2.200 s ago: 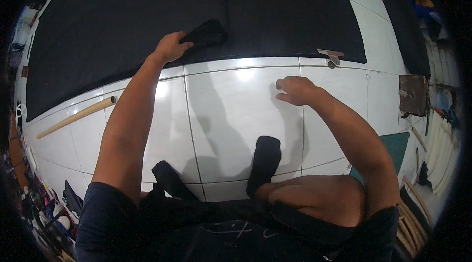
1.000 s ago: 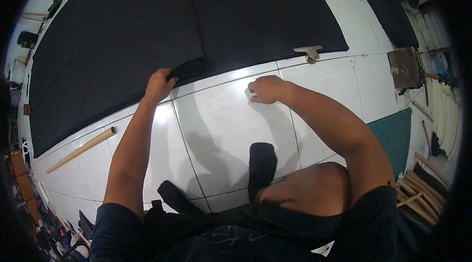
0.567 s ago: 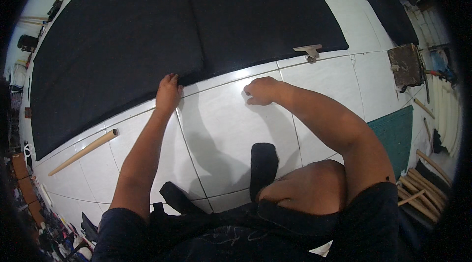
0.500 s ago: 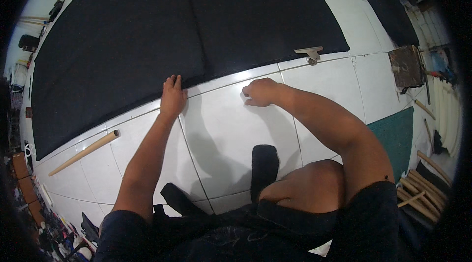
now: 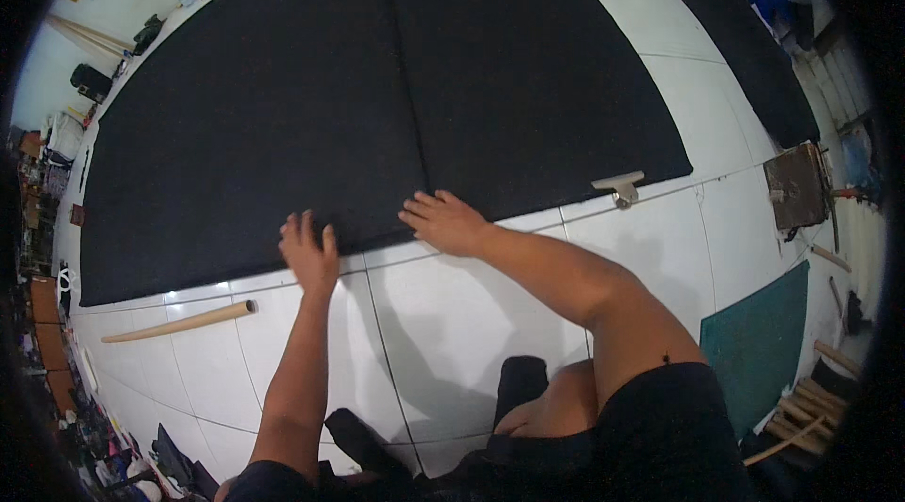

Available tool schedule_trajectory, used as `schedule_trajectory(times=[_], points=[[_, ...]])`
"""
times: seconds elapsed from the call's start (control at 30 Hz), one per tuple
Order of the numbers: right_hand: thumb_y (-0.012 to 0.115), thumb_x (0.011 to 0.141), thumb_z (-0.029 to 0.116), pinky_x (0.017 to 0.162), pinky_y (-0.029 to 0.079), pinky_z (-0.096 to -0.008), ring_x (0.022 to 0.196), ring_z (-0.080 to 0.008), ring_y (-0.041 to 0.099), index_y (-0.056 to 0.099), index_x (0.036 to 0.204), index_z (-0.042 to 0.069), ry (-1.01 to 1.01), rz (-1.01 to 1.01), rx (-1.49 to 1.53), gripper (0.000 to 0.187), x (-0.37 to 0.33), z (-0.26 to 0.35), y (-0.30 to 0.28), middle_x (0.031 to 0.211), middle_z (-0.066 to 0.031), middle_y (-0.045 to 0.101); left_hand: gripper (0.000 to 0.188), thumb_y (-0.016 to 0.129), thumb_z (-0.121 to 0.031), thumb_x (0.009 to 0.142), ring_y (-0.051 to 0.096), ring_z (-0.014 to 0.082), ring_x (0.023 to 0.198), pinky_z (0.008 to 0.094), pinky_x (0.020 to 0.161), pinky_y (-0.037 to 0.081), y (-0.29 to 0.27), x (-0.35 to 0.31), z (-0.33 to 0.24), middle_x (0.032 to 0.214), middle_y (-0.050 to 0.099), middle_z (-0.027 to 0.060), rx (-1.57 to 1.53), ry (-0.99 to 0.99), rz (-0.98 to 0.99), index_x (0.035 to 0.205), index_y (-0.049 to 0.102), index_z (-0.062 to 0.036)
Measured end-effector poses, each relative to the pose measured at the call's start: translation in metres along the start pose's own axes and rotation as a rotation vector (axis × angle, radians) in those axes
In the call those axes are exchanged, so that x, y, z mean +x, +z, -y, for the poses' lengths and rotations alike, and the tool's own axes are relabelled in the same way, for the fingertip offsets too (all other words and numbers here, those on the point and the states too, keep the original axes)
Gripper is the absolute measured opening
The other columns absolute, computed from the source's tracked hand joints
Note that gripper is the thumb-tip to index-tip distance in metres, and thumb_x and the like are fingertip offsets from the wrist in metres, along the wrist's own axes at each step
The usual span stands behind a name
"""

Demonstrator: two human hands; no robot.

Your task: The person spreads a large piece of black fabric on the floor, aligns the edges, and uses a wooden pole to smooth and flatten the material.

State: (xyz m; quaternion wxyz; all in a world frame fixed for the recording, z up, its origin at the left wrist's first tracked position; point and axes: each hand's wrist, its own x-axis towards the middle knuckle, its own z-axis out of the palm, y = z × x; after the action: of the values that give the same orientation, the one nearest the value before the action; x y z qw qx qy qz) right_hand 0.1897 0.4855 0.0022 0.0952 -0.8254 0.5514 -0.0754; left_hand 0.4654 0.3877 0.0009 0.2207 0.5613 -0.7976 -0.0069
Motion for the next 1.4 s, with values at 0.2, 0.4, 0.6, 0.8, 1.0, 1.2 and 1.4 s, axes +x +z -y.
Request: schedule_trajectory(times=[0.2,0.4,0.6,0.8,1.0,1.2,1.4], points=[[0.051,0.102,0.028,0.113,0.032,-0.0487,0.139,-0.0251,0.045,0.060,0.135,0.010,0.004,0.016,0.021,0.039,-0.009,-0.014,0.009,0.146,-0.0073,0.054,0.088,0.046,-0.063,0.096,0.017,0.0444,0.150,0.0546,0.122,0.011,-0.007,-0.002,0.044,0.159,0.023,0.0305,0.171,-0.282,0.401,0.152,0.032,0.0036],[0.051,0.101,0.028,0.110,0.034,-0.0484,0.136,-0.0250,0.047,0.062,0.132,0.010,0.023,0.014,0.019,0.038,-0.013,-0.021,0.004,0.144,-0.0043,0.056,0.095,0.046,-0.066,0.094,0.012,0.0432,0.151,0.0547,0.122,0.007,0.006,-0.006,0.032,0.161,0.017,0.0307,0.130,-0.308,0.421,0.154,0.026,0.0049],[0.053,0.097,0.017,0.112,0.033,-0.0480,0.139,-0.0278,0.044,0.055,0.140,0.010,-0.017,-0.025,-0.005,0.044,-0.010,0.003,-0.006,0.149,-0.0086,0.049,0.095,0.048,-0.065,0.094,0.014,0.0436,0.151,0.0546,0.122,0.007,0.003,-0.013,0.044,0.160,0.019,0.0311,0.138,-0.296,0.381,0.153,0.026,0.0056],[0.054,0.096,0.016,0.111,0.034,-0.0462,0.136,-0.0275,0.046,0.056,0.138,0.010,0.017,-0.007,-0.006,0.042,-0.022,-0.005,-0.003,0.146,-0.0094,0.052,0.087,0.052,-0.060,0.095,0.019,0.0445,0.149,0.0546,0.122,0.009,0.000,-0.009,0.040,0.158,0.025,0.0311,0.063,-0.283,0.302,0.150,0.036,0.0048],[0.057,0.098,0.025,0.106,0.038,-0.0439,0.128,-0.0252,0.052,0.060,0.134,0.011,0.117,-0.047,0.135,0.038,-0.029,-0.007,-0.008,0.138,-0.0090,0.057,0.074,0.055,-0.053,0.096,0.023,0.0451,0.148,0.0562,0.121,0.013,-0.008,-0.016,0.049,0.156,0.030,0.0295,0.014,-0.305,0.169,0.144,0.047,0.0031],[0.058,0.098,0.025,0.105,0.040,-0.0443,0.126,-0.0259,0.053,0.060,0.134,0.012,0.195,-0.037,0.159,0.038,-0.029,-0.006,-0.025,0.134,-0.0095,0.058,0.077,0.056,-0.055,0.094,0.023,0.0473,0.147,0.0538,0.120,0.019,-0.010,-0.019,0.058,0.155,0.031,0.0309,0.066,-0.404,0.197,0.144,0.047,0.0033],[0.059,0.095,0.021,0.103,0.041,-0.0457,0.126,-0.0285,0.053,0.063,0.130,0.011,0.193,0.020,0.185,0.037,-0.017,0.000,-0.020,0.135,-0.0118,0.057,0.064,0.060,-0.051,0.093,0.039,0.0460,0.138,0.0483,0.115,0.032,-0.015,-0.026,0.078,0.145,0.046,0.0278,-0.045,-0.343,0.167,0.130,0.061,0.0014]])
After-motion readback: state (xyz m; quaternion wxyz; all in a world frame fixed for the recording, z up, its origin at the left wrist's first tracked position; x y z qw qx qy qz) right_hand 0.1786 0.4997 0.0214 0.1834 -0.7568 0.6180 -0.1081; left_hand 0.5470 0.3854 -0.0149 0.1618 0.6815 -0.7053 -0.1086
